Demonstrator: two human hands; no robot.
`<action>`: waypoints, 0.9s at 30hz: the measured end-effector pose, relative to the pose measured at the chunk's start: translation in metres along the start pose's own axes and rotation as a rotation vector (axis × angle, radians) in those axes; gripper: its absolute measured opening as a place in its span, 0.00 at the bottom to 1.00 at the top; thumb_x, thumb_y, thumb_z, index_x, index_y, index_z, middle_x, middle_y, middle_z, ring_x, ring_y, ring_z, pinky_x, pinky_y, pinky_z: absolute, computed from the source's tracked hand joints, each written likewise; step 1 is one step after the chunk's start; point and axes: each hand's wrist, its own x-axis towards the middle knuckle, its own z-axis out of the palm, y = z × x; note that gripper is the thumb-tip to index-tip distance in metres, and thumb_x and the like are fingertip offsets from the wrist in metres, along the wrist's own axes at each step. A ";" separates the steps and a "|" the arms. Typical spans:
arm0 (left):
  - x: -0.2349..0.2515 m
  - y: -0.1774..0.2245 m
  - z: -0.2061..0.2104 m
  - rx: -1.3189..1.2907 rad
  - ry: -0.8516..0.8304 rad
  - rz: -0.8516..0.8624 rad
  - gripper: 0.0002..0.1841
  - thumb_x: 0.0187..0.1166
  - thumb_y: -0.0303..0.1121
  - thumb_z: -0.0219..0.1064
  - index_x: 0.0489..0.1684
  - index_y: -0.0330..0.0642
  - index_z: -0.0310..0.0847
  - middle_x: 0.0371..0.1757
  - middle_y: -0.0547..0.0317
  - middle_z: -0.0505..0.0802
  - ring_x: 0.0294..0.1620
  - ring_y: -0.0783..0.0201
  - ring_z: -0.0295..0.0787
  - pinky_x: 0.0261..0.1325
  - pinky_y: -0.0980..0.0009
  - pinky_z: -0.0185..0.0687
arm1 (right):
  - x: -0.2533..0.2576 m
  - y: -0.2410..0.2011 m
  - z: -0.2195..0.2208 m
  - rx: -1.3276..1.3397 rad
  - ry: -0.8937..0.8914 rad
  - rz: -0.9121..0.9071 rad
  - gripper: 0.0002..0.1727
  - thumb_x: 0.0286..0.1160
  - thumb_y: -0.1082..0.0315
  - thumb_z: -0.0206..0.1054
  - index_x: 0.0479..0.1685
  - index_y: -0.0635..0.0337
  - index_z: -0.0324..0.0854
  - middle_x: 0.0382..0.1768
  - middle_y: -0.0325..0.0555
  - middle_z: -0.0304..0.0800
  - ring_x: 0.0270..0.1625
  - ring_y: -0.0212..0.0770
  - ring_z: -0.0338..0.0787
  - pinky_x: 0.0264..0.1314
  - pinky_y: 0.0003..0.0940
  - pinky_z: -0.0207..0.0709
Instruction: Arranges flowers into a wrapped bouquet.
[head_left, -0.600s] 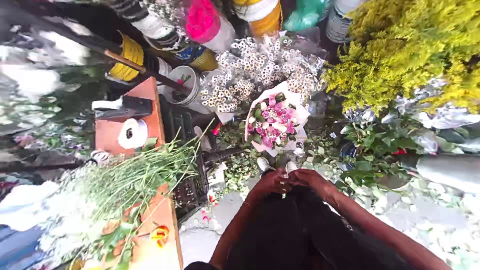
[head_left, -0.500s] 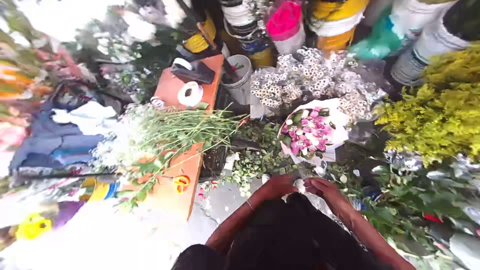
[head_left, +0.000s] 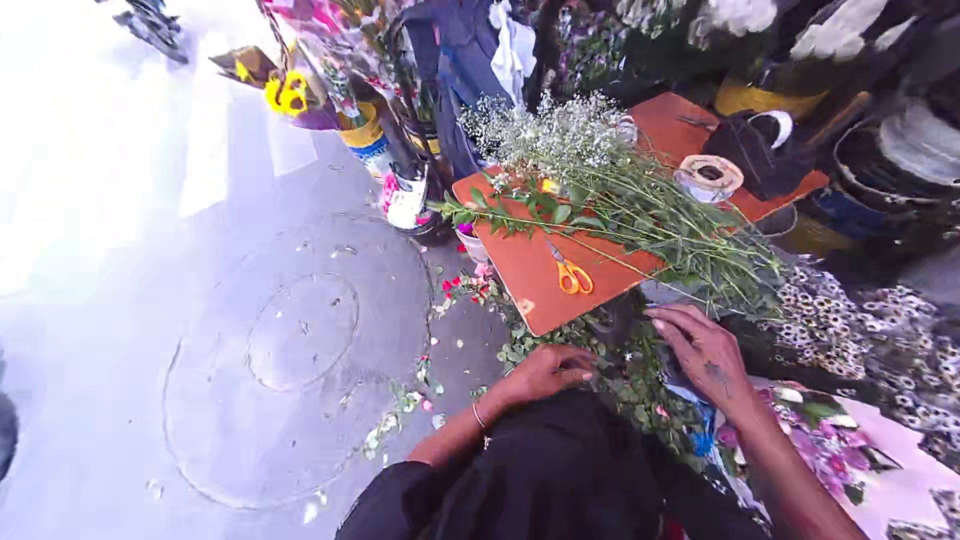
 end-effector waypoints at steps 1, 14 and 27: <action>-0.015 -0.013 -0.015 -0.045 0.066 -0.043 0.19 0.87 0.35 0.63 0.69 0.30 0.82 0.58 0.45 0.95 0.60 0.58 0.93 0.73 0.56 0.83 | 0.042 -0.005 0.014 -0.057 -0.025 -0.086 0.19 0.89 0.59 0.55 0.58 0.57 0.91 0.62 0.54 0.91 0.68 0.53 0.88 0.71 0.56 0.78; -0.038 -0.088 -0.142 -0.376 0.464 -0.226 0.14 0.86 0.29 0.62 0.60 0.29 0.85 0.46 0.49 0.97 0.48 0.61 0.97 0.62 0.61 0.91 | 0.250 -0.015 0.110 -0.569 -0.065 0.086 0.18 0.84 0.63 0.65 0.64 0.65 0.85 0.62 0.69 0.86 0.69 0.72 0.82 0.71 0.69 0.70; 0.110 0.004 -0.175 -0.421 0.676 0.363 0.15 0.79 0.26 0.69 0.60 0.29 0.86 0.47 0.54 0.94 0.36 0.73 0.88 0.42 0.76 0.86 | 0.227 -0.068 0.049 -0.288 0.419 -0.349 0.10 0.82 0.69 0.66 0.46 0.64 0.91 0.49 0.58 0.93 0.56 0.56 0.90 0.67 0.59 0.69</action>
